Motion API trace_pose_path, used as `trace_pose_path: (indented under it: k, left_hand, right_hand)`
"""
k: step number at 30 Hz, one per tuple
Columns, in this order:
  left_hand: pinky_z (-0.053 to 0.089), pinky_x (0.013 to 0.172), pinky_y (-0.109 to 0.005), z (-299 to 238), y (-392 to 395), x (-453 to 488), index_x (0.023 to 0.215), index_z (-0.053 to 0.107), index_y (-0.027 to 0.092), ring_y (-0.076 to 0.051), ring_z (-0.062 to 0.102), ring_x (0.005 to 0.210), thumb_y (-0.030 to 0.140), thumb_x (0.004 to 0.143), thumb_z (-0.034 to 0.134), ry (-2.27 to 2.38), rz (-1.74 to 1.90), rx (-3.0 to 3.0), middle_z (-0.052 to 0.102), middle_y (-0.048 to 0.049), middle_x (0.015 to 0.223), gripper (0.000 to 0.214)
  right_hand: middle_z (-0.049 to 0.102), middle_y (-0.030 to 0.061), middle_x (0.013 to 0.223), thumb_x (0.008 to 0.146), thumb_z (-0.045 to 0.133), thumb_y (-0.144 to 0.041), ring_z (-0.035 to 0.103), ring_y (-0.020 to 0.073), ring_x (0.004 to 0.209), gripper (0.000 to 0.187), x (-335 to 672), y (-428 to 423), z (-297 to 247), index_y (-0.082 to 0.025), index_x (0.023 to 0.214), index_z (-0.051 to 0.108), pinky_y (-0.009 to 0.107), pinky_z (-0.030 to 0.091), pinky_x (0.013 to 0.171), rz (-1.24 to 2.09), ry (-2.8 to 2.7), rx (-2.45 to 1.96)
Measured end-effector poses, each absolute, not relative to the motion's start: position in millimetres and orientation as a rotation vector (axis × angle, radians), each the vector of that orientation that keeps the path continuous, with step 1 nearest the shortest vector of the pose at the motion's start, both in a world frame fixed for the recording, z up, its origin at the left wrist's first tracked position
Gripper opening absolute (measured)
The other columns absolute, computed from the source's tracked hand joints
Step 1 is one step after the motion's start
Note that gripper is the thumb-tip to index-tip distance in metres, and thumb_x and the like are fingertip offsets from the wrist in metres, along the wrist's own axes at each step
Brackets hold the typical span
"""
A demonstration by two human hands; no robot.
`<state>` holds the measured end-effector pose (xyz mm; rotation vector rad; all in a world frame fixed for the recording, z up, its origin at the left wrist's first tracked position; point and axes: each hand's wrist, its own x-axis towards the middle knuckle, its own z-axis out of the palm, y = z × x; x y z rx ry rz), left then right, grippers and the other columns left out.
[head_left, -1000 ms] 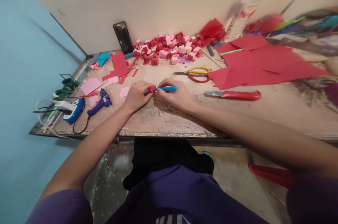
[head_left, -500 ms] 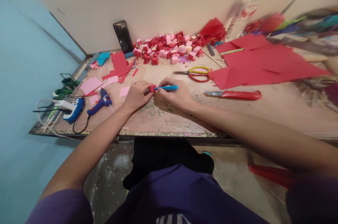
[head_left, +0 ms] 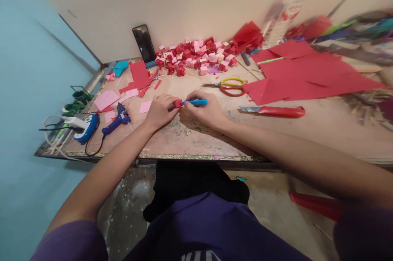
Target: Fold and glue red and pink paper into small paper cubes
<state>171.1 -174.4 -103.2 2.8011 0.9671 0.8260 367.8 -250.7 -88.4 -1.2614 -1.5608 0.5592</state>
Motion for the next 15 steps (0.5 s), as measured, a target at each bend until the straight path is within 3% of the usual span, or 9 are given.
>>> trace_pose_path:
  k: [7, 15]
  left_hand:
    - [0.047, 0.095, -0.040, -102.4, -173.8, 170.4, 0.112, 0.077, 0.019, -0.028, 0.071, 0.108, 0.033, 0.098, 0.068, 0.948, 0.841, 2.767, 0.080, -0.0095, 0.112, 0.022]
    - [0.044, 0.102, -0.045, -100.6, -177.4, 170.4, 0.113, 0.078, 0.022, -0.031, 0.068, 0.116, 0.057, 0.090, 0.078, 0.813, 0.749, 2.796, 0.078, -0.0105, 0.120, 0.042]
  right_hand:
    - [0.071, 0.0023, 0.078, 0.083, 0.067, -0.032, 0.062, 0.0191, 0.073, 0.011, 366.6, -252.6, -88.0, -0.021, 0.082, 0.068, 0.035, 0.049, 0.071, 0.516, -1.462, -1.236]
    - [0.072, 0.0017, 0.081, 0.082, 0.067, -0.029, 0.062, 0.0203, 0.078, 0.007, 370.7, -249.1, -85.5, -0.022, 0.079, 0.066, 0.037, 0.050, 0.080, 0.378, -1.341, -1.210]
